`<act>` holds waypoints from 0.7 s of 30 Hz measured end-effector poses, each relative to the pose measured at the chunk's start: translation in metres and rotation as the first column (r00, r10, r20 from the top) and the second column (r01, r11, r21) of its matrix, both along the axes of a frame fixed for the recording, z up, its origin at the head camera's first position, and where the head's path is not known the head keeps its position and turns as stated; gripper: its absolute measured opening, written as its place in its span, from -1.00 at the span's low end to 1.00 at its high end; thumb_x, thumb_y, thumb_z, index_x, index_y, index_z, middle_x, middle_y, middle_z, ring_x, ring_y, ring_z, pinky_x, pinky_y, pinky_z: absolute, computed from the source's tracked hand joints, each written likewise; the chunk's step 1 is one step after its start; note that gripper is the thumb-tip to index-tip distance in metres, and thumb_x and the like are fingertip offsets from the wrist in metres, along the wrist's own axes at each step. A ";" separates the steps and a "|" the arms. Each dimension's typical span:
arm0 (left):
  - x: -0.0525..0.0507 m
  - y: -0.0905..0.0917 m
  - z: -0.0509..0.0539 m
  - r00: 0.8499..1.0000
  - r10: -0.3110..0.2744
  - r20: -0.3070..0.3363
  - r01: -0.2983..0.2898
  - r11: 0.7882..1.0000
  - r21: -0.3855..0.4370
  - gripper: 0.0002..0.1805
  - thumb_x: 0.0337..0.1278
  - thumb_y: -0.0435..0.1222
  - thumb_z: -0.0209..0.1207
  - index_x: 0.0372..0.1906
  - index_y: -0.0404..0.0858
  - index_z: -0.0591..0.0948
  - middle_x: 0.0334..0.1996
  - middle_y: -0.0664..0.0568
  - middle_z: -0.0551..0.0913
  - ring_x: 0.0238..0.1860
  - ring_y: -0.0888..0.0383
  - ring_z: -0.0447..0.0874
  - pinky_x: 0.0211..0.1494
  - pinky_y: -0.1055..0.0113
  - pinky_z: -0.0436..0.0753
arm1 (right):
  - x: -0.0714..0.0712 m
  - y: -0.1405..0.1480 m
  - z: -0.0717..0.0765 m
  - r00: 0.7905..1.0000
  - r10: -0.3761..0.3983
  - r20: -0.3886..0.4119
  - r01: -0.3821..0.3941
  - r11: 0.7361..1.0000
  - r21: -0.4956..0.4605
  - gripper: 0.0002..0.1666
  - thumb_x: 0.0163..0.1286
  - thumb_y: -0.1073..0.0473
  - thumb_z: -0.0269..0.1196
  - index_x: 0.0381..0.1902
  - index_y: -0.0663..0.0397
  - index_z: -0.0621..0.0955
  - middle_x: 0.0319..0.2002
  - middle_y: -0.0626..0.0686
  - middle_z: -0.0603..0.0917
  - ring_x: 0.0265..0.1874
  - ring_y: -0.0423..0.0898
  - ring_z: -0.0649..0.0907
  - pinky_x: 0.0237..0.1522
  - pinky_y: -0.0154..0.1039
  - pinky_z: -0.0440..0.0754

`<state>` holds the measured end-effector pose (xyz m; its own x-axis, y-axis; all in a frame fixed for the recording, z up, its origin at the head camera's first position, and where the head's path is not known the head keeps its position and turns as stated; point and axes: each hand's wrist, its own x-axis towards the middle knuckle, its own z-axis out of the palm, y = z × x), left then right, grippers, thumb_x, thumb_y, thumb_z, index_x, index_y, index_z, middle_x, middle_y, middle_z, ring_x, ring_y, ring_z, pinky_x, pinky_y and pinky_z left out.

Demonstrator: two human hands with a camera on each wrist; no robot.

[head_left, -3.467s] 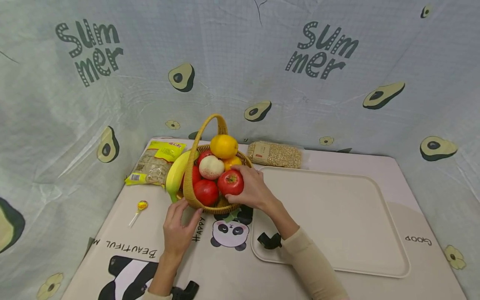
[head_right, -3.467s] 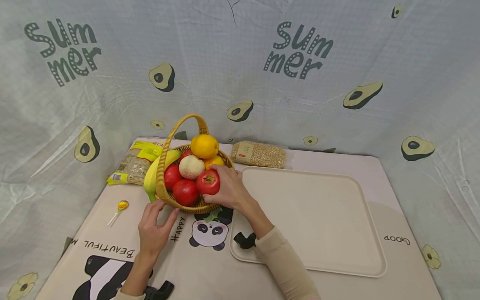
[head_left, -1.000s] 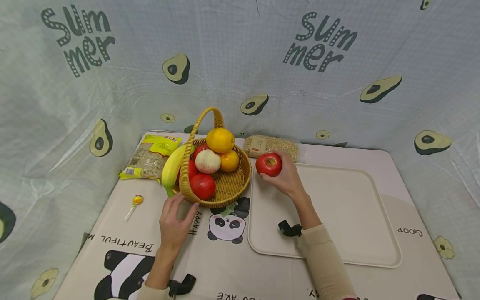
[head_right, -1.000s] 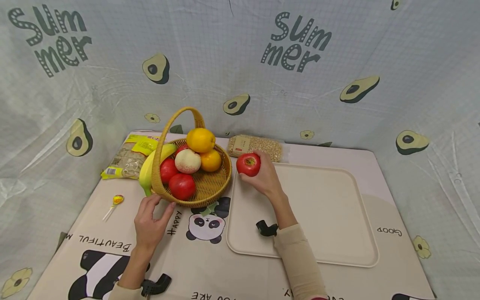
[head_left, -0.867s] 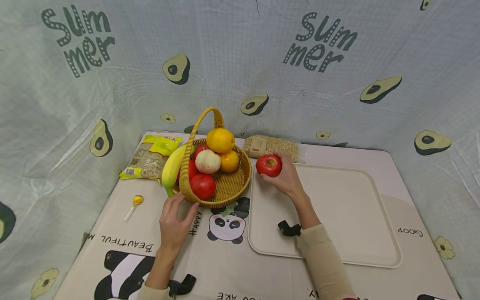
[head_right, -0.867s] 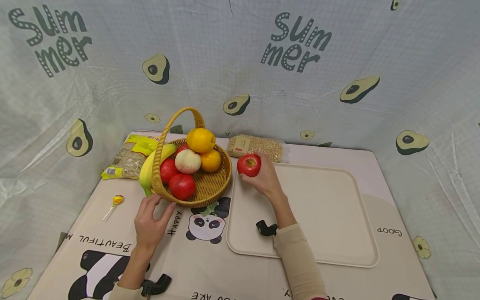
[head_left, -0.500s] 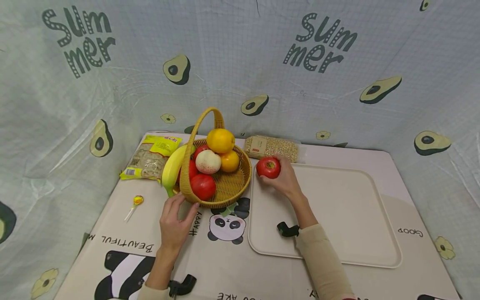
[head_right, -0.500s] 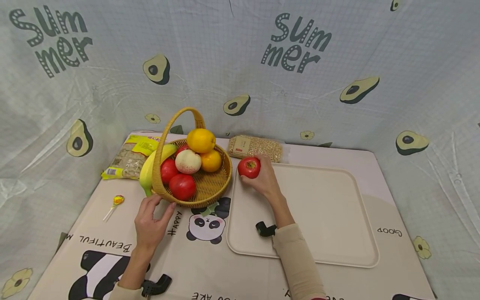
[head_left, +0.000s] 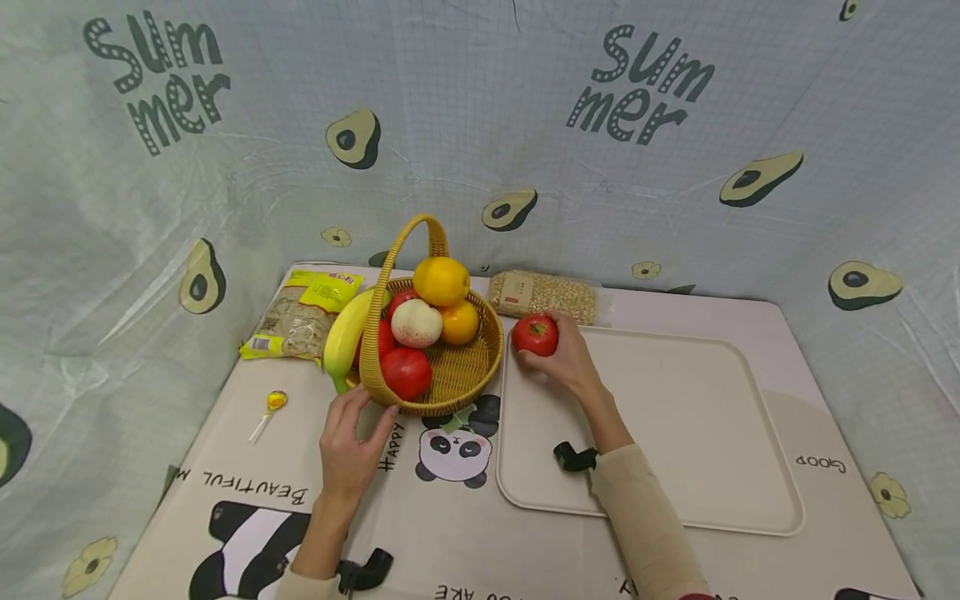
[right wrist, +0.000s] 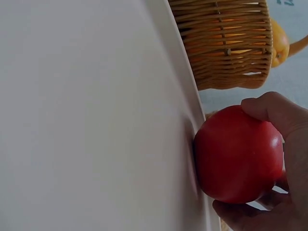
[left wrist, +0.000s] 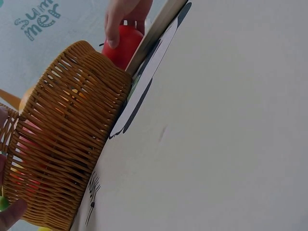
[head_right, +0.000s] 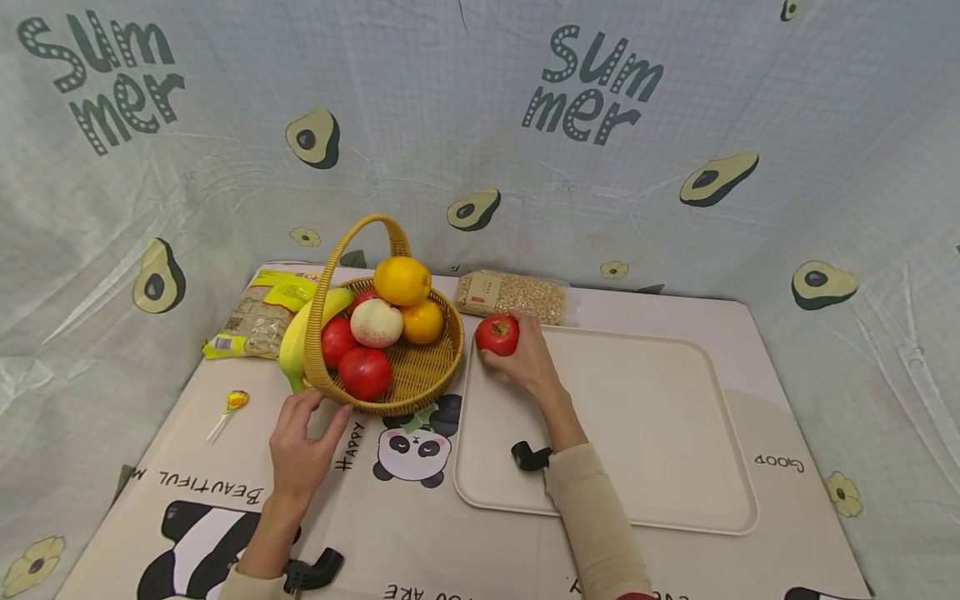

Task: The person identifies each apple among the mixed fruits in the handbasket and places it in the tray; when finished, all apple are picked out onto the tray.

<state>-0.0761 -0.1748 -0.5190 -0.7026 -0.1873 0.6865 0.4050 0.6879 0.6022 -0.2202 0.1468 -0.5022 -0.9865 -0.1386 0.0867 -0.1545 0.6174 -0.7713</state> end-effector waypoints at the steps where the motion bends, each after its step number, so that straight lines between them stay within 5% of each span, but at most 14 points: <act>1: 0.000 0.000 0.000 1.000 -0.001 -0.001 0.001 1.000 0.001 -0.51 -0.17 -0.45 0.49 0.01 -0.40 0.67 -0.06 -0.21 0.67 0.05 -0.07 0.62 0.34 0.72 0.38 | 0.000 0.000 0.000 1.000 0.001 0.005 -0.001 1.000 0.006 0.01 0.13 -0.02 0.46 0.42 0.22 0.27 0.27 0.28 0.43 0.24 0.22 0.51 0.29 0.16 0.59; 21: 0.001 0.000 0.001 1.000 0.003 0.005 -0.004 1.000 0.005 -0.52 -0.14 -0.43 0.48 0.02 -0.40 0.67 -0.05 -0.21 0.67 0.06 -0.08 0.62 0.34 0.72 0.38 | 0.003 0.002 0.005 1.000 0.002 0.018 -0.001 1.000 -0.007 0.10 0.12 -0.09 0.47 0.48 0.20 0.22 0.33 0.27 0.40 0.29 0.21 0.47 0.31 0.16 0.57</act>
